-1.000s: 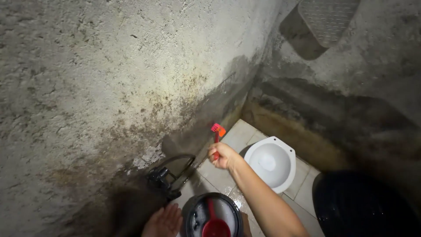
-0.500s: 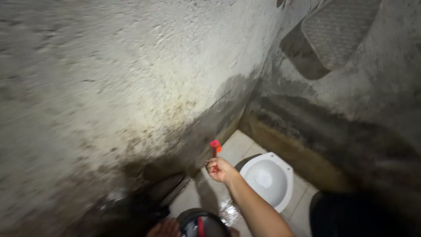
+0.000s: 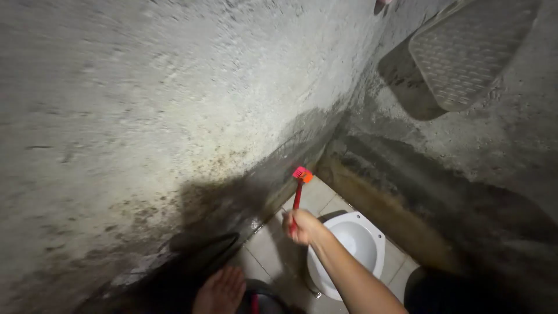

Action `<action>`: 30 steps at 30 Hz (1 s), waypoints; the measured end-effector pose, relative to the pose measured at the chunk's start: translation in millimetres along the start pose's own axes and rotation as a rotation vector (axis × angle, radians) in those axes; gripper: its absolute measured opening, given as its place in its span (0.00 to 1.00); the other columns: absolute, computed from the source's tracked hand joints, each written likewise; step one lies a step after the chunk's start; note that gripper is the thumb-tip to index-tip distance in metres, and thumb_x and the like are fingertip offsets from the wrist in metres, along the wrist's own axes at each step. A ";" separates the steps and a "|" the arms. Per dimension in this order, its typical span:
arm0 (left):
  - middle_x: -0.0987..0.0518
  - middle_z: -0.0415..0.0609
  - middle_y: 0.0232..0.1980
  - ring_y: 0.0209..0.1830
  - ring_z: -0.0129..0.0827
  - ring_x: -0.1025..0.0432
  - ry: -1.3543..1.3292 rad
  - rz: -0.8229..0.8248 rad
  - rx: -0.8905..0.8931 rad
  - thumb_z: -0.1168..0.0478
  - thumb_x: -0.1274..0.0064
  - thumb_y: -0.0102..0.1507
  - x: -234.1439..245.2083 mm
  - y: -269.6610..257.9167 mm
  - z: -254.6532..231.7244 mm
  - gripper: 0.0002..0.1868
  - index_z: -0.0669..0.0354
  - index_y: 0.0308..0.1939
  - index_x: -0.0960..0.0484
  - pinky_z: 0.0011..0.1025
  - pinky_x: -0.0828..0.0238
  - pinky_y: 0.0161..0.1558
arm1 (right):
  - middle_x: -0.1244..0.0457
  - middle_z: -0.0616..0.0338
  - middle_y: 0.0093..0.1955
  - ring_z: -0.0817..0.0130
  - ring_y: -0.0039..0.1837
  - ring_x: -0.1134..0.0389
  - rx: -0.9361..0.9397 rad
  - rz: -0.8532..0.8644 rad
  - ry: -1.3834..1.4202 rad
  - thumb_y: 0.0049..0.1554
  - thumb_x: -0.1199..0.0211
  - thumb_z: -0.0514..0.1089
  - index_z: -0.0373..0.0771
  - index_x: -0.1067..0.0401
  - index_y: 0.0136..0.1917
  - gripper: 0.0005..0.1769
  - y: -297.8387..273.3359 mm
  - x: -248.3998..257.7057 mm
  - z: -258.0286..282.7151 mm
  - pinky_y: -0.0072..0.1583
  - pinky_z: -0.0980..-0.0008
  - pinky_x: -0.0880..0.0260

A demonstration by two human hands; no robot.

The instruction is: The person scrubs a stained concrete wall with a long-handled brush, applies cleaning agents from bottles, and rinses the area with water from a tap using a red scoop. The person also handles a white basin and a black bucket during the process.

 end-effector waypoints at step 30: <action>0.19 0.52 0.59 0.61 0.45 0.27 0.021 -0.089 -0.173 0.53 0.51 0.65 -42.8 -54.2 14.6 0.16 0.59 0.50 0.19 0.48 0.31 0.64 | 0.52 0.72 0.25 0.80 0.24 0.52 -0.056 0.233 0.167 0.63 0.47 0.40 0.45 0.44 0.31 0.19 -193.1 -70.3 -26.2 0.24 0.74 0.53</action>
Point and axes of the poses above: each hand's wrist, its own y-axis towards the middle knuckle, its own x-axis out of the back of the hand, z = x × y, the point moved 8 cm from there along y, towards the middle knuckle
